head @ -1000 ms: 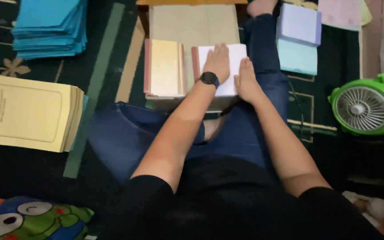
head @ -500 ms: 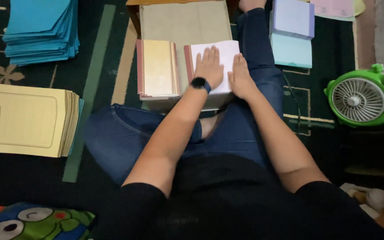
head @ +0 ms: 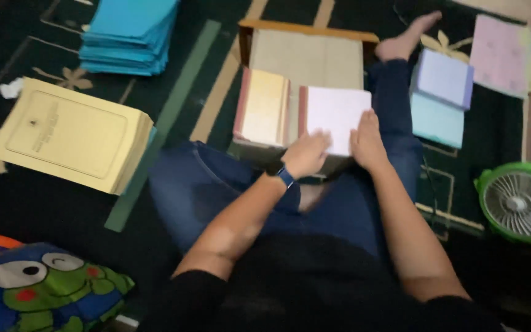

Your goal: A person sits on the floor and manually inspects booklets before stacking them into a cardboard box.

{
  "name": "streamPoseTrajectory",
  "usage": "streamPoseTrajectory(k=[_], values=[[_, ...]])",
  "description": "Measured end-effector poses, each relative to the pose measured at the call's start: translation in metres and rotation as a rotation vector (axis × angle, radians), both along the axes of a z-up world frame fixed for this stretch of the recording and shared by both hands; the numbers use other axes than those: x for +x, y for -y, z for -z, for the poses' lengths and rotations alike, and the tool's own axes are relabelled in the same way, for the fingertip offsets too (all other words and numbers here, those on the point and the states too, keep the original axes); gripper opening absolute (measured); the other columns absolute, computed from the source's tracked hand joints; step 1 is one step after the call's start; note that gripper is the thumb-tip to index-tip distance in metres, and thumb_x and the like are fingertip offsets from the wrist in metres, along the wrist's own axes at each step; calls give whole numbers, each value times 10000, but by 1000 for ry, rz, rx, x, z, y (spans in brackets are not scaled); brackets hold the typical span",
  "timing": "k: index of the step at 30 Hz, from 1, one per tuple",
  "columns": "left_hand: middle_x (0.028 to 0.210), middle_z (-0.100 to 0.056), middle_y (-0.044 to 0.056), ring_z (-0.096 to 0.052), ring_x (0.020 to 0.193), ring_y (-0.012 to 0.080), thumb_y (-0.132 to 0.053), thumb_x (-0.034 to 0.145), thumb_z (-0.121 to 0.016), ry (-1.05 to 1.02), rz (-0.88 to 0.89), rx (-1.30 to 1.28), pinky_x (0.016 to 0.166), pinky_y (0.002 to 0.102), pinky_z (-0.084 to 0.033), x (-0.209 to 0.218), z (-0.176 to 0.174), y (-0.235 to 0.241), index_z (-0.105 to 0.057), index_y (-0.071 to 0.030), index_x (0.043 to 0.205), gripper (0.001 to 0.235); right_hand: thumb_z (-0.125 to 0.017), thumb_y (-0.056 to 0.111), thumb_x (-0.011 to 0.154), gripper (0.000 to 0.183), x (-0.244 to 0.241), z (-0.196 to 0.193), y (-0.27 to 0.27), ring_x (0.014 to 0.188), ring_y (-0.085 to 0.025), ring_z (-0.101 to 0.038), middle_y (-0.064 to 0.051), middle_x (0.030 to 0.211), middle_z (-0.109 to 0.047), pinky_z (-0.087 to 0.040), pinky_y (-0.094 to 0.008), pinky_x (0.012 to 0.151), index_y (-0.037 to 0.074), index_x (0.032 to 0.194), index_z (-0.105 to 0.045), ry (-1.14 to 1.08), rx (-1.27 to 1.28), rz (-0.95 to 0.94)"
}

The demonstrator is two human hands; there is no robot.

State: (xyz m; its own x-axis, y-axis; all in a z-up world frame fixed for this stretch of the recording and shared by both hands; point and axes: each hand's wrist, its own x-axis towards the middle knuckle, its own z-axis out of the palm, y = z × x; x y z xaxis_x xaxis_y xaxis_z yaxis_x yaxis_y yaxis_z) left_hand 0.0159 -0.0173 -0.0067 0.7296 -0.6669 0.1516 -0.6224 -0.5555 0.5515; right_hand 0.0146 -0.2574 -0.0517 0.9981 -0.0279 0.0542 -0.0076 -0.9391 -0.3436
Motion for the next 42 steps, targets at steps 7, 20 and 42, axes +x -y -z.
streamPoseTrajectory(k=[7, 20, 42], values=[[907, -687, 105, -693, 908, 348, -193, 1009, -605, 408, -305, -448, 788, 396, -560, 9, -83, -112, -698, -84, 1049, 149, -364, 270, 1081, 676, -6, -7, -3, 1551, -495, -156, -372, 1657, -161, -167, -632, 1239, -122, 1605, -195, -36, -64, 41], [1110, -619, 36, -621, 960, 284, -477, 853, -746, 131, -853, 86, 781, 390, -446, 37, -18, -146, -666, -144, 1071, 406, -572, 275, 1032, 487, -3, -116, -186, 1434, -414, -447, -272, 1495, -519, -312, -537, 1199, -7, 1429, -574, -83, 127, -329], [910, -761, 176, -752, 950, 267, -250, 1014, -653, -436, -262, -924, 783, 346, -613, -15, -65, -78, -599, -155, 1086, 131, -611, 110, 998, 596, -42, -123, -120, 1293, -352, -561, -255, 1382, -583, -460, -537, 1065, 21, 1561, -437, -145, 907, -3]])
